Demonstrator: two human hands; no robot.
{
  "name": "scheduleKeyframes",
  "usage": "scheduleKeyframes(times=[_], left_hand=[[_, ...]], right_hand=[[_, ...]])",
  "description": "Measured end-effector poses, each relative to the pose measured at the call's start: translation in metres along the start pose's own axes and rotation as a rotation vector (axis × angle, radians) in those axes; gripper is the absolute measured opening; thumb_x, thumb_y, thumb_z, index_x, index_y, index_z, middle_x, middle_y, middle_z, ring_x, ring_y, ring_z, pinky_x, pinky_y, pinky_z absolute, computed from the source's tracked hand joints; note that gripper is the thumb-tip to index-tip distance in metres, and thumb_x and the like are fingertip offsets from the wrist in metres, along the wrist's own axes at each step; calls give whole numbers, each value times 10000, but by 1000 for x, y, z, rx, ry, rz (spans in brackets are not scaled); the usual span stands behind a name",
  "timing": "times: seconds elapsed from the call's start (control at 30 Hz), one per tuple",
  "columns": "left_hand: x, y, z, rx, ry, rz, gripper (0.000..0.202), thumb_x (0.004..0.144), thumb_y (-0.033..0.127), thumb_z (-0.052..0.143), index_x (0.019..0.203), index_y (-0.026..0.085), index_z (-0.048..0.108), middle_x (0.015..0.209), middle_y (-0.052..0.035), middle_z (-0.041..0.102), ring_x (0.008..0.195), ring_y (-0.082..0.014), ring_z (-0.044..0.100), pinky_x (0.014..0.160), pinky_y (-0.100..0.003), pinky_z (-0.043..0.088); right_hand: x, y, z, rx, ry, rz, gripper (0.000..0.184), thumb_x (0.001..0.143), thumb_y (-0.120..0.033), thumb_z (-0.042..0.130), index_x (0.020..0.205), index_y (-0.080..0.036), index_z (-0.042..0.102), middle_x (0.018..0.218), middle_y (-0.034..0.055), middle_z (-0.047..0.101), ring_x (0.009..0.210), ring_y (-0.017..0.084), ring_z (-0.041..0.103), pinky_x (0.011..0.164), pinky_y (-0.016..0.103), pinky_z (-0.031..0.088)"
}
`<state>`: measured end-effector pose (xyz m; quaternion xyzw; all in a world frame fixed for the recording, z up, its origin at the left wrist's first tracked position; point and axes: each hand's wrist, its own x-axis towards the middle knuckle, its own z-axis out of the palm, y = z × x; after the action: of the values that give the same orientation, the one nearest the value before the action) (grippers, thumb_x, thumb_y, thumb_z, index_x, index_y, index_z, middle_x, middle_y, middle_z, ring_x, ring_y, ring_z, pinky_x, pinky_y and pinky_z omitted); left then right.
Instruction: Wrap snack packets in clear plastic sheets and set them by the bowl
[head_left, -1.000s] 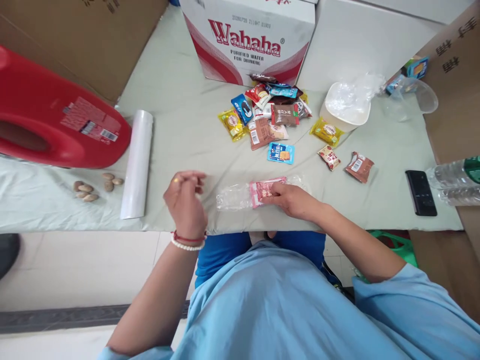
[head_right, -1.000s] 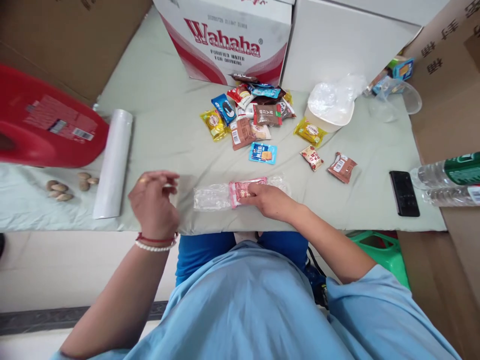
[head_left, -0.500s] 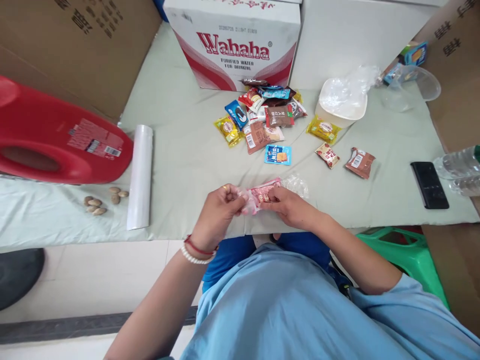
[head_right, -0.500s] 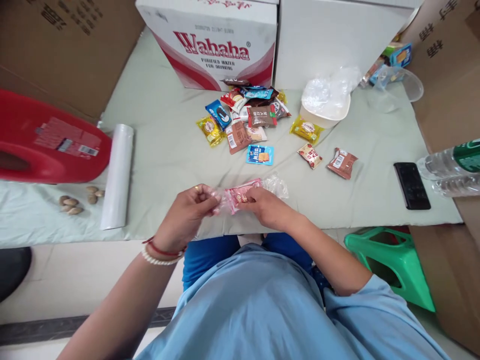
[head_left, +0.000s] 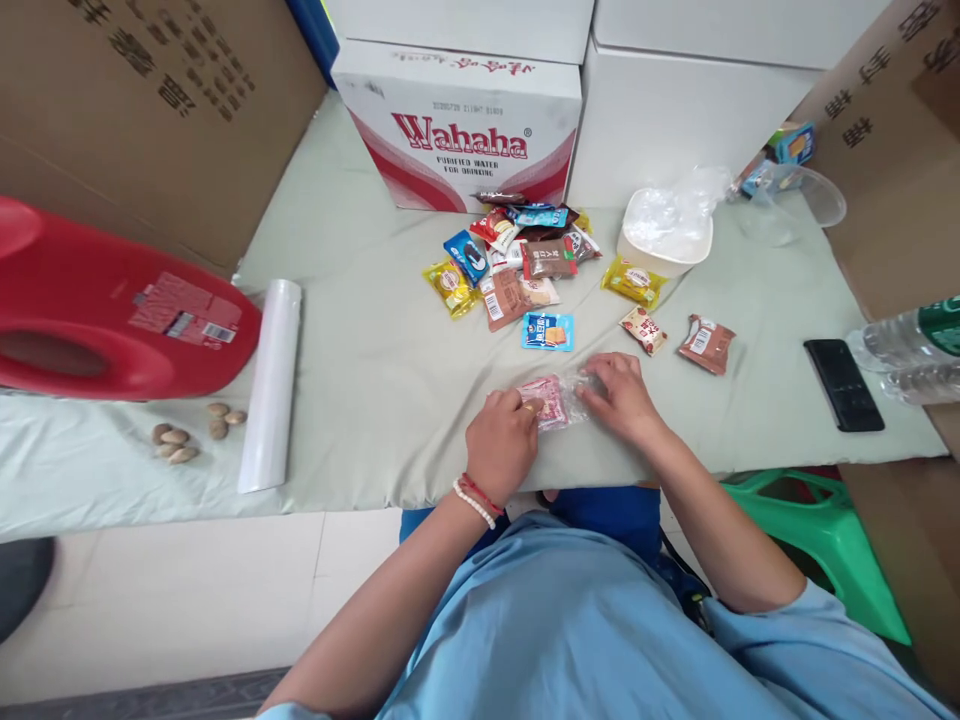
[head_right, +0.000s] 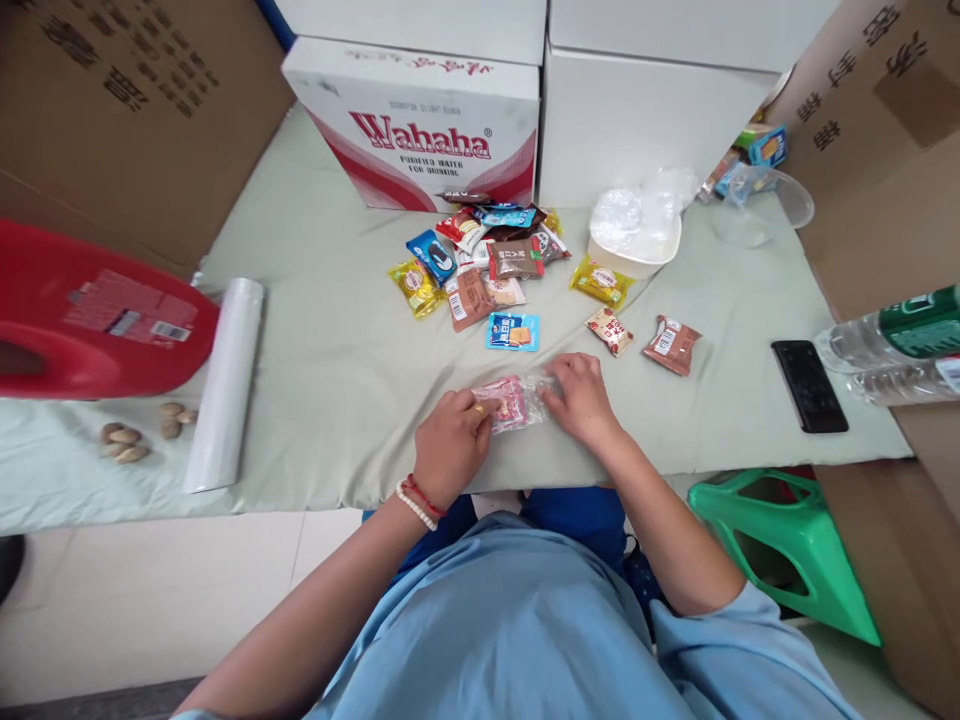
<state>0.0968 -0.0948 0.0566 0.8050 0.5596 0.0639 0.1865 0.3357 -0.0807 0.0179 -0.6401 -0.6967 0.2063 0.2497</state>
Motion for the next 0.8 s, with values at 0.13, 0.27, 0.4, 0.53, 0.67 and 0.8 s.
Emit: scheduleKeyframes(times=[0.13,0.27,0.4,0.53,0.67,0.8], left_hand=[[2,3,2,34,91,24,230,1029,226,578,1040,264,804,990,-94,673,1030,-303,569,839,-425,456],[4,0,9,-4,121,47,235,1019,213,561,978,235,791,959,-114,689,1022,-318,591,842,-447,477],[4,-19,13,-276,88,132,263,1002,191,517,970,208,777,988,-108,740,1004,-280,663,945,-435,529],[-2,-45,10,-527,250,-101,288,1007,398,584,1159,225,758,1065,-84,726,1017,-259,679,980,-412,553],[-1,-52,14,-284,286,-224,442,926,460,677,1232,145,727,1220,-182,642,1226,-389,568,1104,-577,477],[2,-40,22,-326,297,-167,259,939,336,610,1111,155,682,1172,-171,635,1203,-366,563,1102,-573,470]], right_hand=[[1,-19,-2,211,15,49,151,974,-362,613,1005,-235,688,1105,99,704,1006,264,655,941,422,539],[-5,-59,5,289,-48,-28,98,1008,-303,566,972,-243,634,906,36,669,812,203,613,770,324,500],[-7,-79,32,265,-65,-148,144,1040,-233,479,1002,-234,618,982,73,650,911,221,617,817,336,500],[-7,-72,49,223,-69,-156,158,1025,-186,493,1078,-234,634,1016,78,624,945,230,607,825,341,501],[-11,-70,51,224,-39,-177,200,1015,-150,492,1122,-234,638,1058,88,615,977,233,609,854,342,516],[-19,-75,50,236,-17,-170,241,1018,-136,465,1149,-230,644,1070,96,616,1000,237,617,877,349,535]])
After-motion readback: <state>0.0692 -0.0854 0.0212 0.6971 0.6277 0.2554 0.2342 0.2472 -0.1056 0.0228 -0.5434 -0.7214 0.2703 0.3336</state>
